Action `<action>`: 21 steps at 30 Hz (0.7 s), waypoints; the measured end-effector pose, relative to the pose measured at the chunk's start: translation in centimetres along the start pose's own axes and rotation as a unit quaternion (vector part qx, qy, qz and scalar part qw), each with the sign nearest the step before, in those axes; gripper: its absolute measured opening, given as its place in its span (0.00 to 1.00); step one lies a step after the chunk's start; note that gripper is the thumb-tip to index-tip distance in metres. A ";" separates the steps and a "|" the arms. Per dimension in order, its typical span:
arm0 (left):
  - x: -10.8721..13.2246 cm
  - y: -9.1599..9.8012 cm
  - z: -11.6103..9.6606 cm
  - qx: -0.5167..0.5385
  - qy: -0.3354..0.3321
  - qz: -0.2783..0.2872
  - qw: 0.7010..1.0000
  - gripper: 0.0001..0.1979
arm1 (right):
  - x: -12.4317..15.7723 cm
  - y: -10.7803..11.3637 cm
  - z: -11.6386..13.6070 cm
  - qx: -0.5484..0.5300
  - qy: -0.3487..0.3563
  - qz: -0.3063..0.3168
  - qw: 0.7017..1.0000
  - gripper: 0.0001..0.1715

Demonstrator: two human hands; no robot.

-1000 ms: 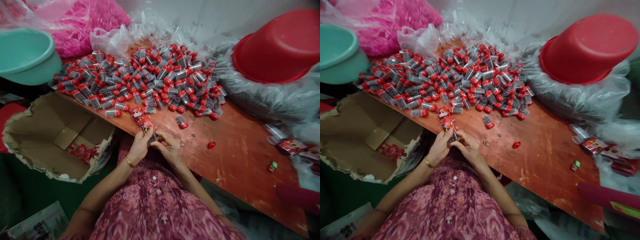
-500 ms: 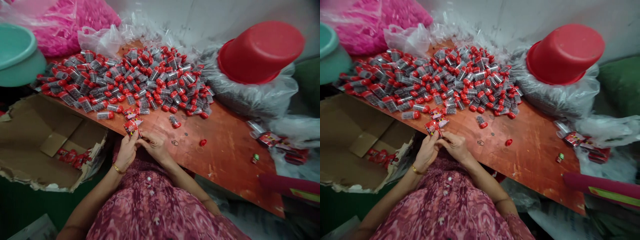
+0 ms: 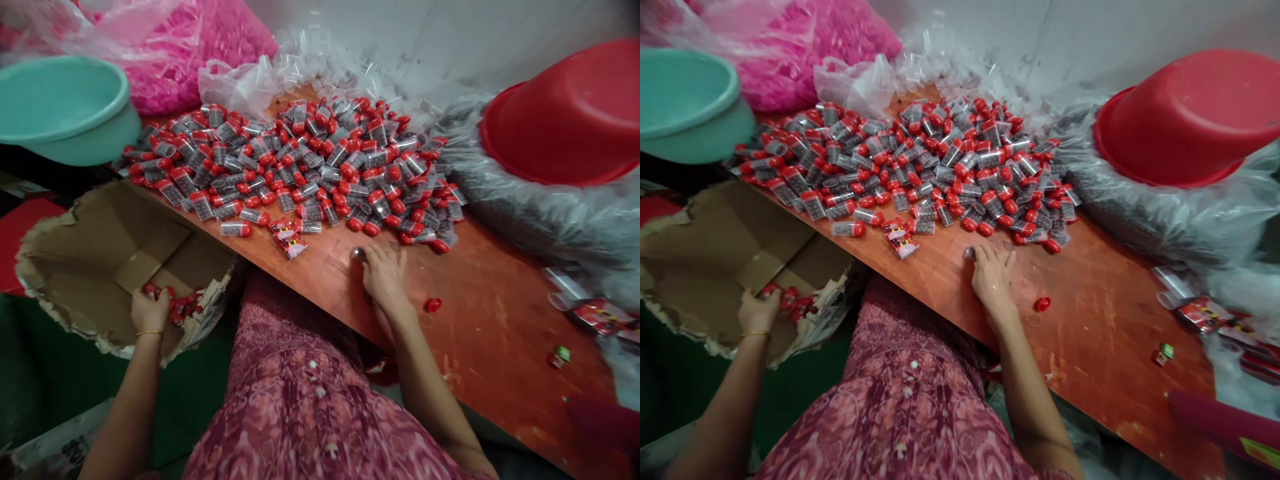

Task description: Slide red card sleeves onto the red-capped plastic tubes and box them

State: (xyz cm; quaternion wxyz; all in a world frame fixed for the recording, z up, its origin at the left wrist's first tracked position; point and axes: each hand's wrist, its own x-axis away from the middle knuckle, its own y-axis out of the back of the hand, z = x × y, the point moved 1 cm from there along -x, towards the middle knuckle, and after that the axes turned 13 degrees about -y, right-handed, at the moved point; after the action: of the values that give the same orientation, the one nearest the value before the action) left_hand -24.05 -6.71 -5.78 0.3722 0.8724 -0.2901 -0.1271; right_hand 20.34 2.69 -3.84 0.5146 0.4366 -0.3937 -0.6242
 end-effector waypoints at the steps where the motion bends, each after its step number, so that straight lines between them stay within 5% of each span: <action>1: 0.4 -0.2 -0.6 -0.036 -0.061 -0.010 0.997 0.17 | 0.6 -0.3 -0.2 -0.017 0.035 0.013 0.999 0.25; 5: 3.8 -3.6 -7.0 -0.009 -0.396 0.061 0.916 0.20 | 2.7 -0.6 -0.3 -0.079 0.111 0.025 0.990 0.31; 8: 6.2 -7.1 -12.4 -0.015 -0.550 0.163 0.819 0.27 | 3.2 -0.1 0.1 -0.109 0.096 -0.050 0.988 0.25; 10: 6.9 -8.9 -15.0 -0.045 -0.593 0.201 0.778 0.27 | 3.3 0.4 0.7 -0.130 0.088 -0.092 0.983 0.19; 13: 7.0 -10.5 -17.2 -0.077 -0.607 0.205 0.764 0.23 | 3.2 0.8 1.8 -0.150 0.102 -0.109 0.977 0.13; 17: 6.3 -11.2 -18.3 -0.101 -0.617 0.211 0.752 0.12 | 3.3 0.7 2.9 -0.169 0.114 -0.103 0.973 0.11; 21: 6.6 -10.8 -18.6 -0.092 -0.631 0.200 0.744 0.14 | 3.8 0.4 4.2 -0.195 0.114 -0.081 0.971 0.13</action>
State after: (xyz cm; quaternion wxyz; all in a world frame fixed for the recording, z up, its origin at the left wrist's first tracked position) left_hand -6.16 6.07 -0.76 0.1992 0.4761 -0.6137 -0.5975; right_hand 16.15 -0.93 -2.65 0.5790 0.4267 -0.1659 -0.6747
